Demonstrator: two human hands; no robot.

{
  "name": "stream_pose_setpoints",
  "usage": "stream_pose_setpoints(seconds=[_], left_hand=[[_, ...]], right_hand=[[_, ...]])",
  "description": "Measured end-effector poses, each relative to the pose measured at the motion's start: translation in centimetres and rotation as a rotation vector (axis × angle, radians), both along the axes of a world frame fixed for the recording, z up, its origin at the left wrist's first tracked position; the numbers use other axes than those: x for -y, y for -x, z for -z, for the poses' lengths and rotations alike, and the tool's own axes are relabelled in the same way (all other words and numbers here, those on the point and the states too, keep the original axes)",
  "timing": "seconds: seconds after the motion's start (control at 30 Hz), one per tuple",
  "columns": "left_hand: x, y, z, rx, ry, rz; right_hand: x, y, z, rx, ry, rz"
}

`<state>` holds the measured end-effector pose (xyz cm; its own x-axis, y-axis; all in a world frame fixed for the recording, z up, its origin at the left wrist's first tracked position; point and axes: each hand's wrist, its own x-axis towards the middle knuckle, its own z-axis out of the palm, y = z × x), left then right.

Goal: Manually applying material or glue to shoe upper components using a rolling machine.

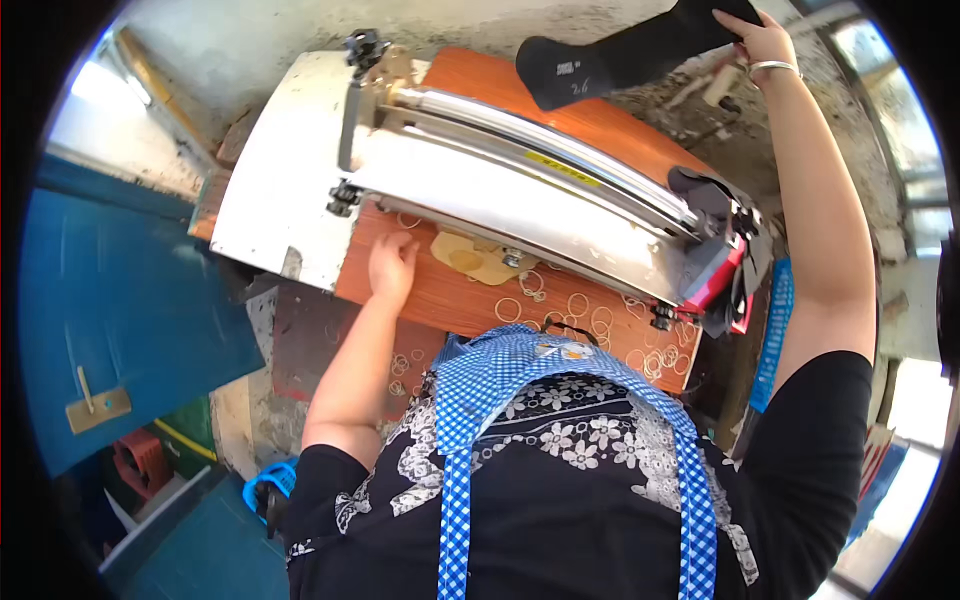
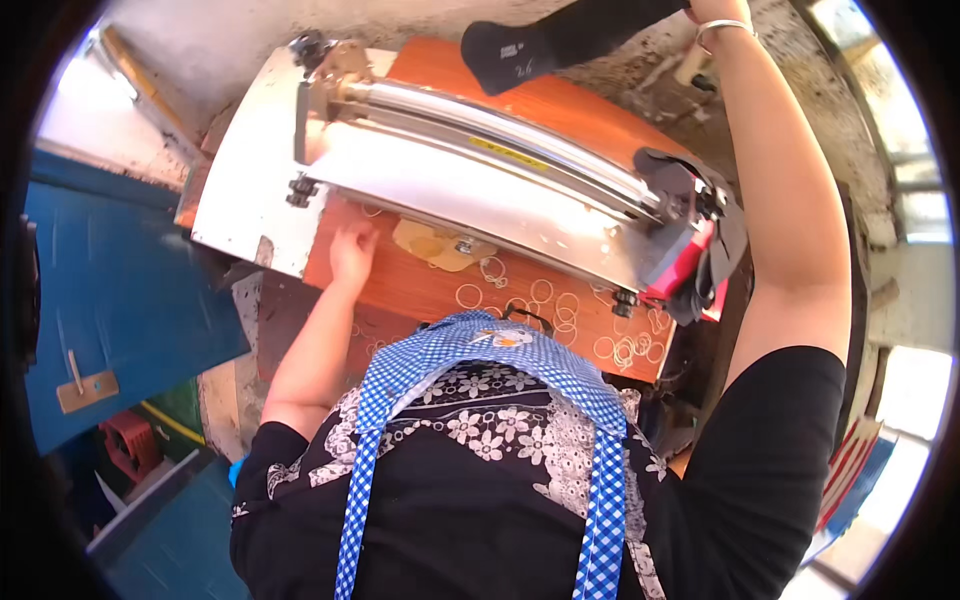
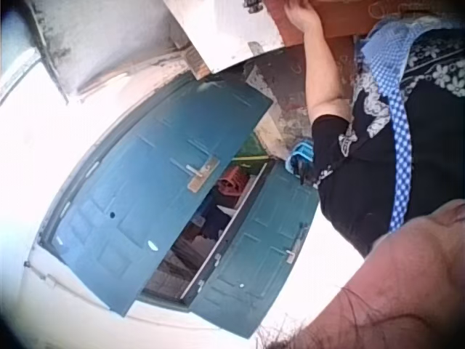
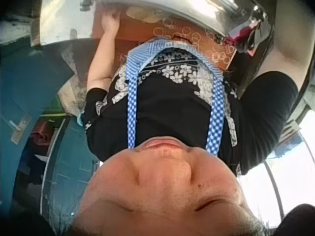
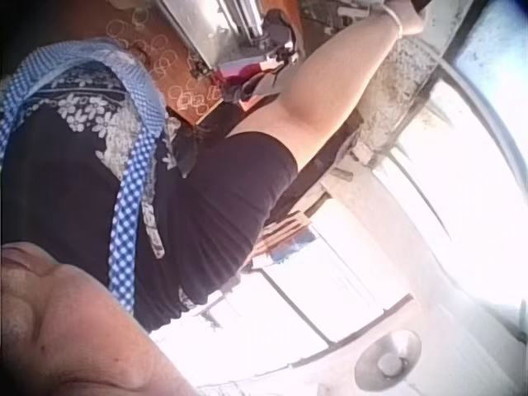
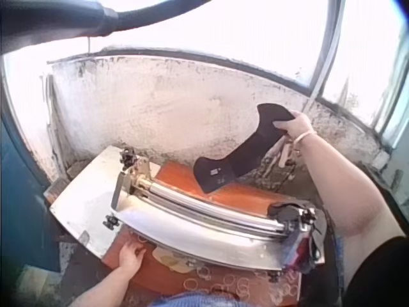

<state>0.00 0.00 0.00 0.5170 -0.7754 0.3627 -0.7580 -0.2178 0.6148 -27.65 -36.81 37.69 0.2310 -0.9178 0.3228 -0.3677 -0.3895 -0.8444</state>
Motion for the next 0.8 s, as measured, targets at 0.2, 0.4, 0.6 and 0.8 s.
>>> stream_pose_setpoints(seconds=[0.2,0.4,0.6,0.8], left_hand=[[2.1,-1.7,2.7,-0.079,-0.103,0.004],[2.1,-1.0,2.2,0.057,-0.223,0.093],[-1.3,0.5,-3.6,-0.053,-0.4,0.291],[-3.8,10.8,-14.2,-0.666,-0.39,0.744]], right_hand=[[-7.3,13.3,-0.2,-0.228,0.495,0.071],[-19.7,23.5,9.6,-0.367,0.296,0.317],[-27.0,25.1,17.8,-0.29,-0.1,0.322],[-32.0,20.9,15.9,-0.193,0.111,0.136]])
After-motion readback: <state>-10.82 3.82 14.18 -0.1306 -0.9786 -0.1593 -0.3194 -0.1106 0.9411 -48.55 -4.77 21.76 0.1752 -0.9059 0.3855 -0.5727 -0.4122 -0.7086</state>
